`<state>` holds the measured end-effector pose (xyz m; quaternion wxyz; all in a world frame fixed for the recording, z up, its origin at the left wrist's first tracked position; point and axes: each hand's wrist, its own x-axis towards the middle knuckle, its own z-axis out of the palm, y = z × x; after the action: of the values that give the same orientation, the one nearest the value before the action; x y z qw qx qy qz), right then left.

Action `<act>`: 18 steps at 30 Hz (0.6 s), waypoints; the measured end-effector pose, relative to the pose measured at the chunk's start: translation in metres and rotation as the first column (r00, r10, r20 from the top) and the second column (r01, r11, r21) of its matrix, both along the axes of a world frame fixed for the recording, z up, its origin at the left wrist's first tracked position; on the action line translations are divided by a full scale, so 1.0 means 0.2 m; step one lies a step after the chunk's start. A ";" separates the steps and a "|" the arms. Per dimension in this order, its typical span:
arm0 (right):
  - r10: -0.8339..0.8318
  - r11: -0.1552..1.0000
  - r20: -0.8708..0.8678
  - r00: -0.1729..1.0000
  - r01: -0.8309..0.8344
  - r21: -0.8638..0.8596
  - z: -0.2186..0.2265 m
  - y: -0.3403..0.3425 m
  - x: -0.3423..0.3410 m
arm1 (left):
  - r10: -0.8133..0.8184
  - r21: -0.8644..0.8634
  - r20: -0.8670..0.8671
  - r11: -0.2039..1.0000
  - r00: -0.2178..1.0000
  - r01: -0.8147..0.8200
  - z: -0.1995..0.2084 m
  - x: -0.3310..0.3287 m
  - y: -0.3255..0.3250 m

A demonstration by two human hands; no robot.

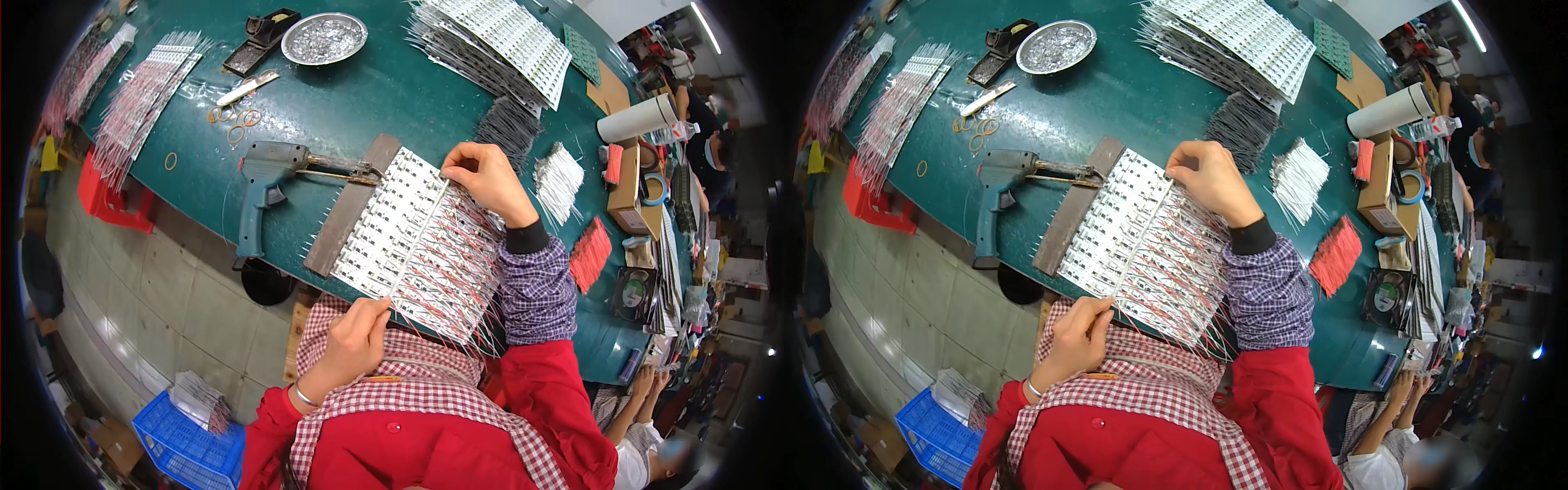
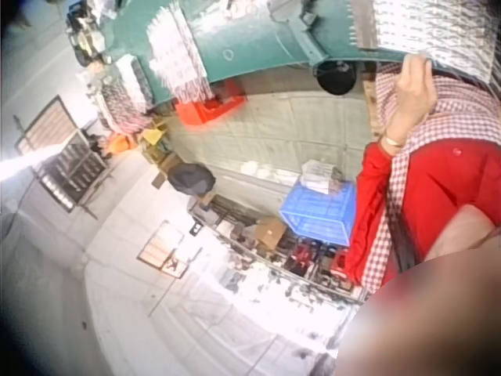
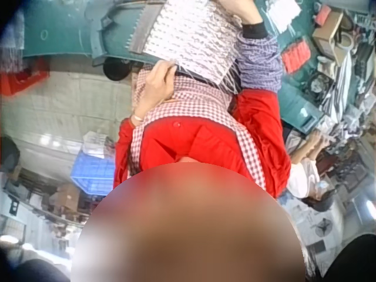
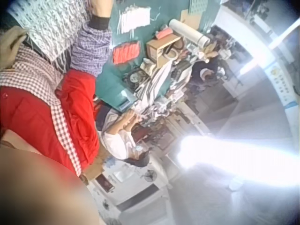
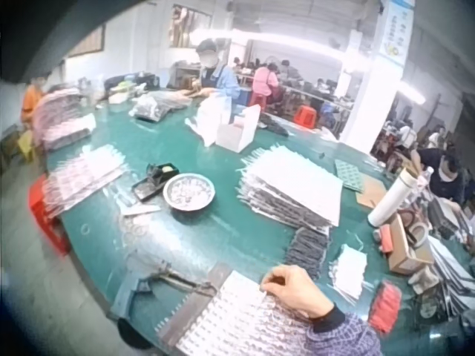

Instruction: The person solders wires onto an LED array using a soldering iron.

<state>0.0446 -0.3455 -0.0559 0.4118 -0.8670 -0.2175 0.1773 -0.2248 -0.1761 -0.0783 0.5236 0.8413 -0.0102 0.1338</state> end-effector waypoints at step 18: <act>-0.045 0.996 0.216 0.975 0.028 0.079 -0.05 0.14 -0.13 | -0.166 0.412 -0.434 0.837 0.886 0.359 0.24 0.20 0.21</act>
<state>0.0194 -0.3174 -0.0668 0.4210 -0.8690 -0.2518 0.0653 -0.1849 -0.1332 -0.0308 0.3031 0.9444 -0.0588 -0.1134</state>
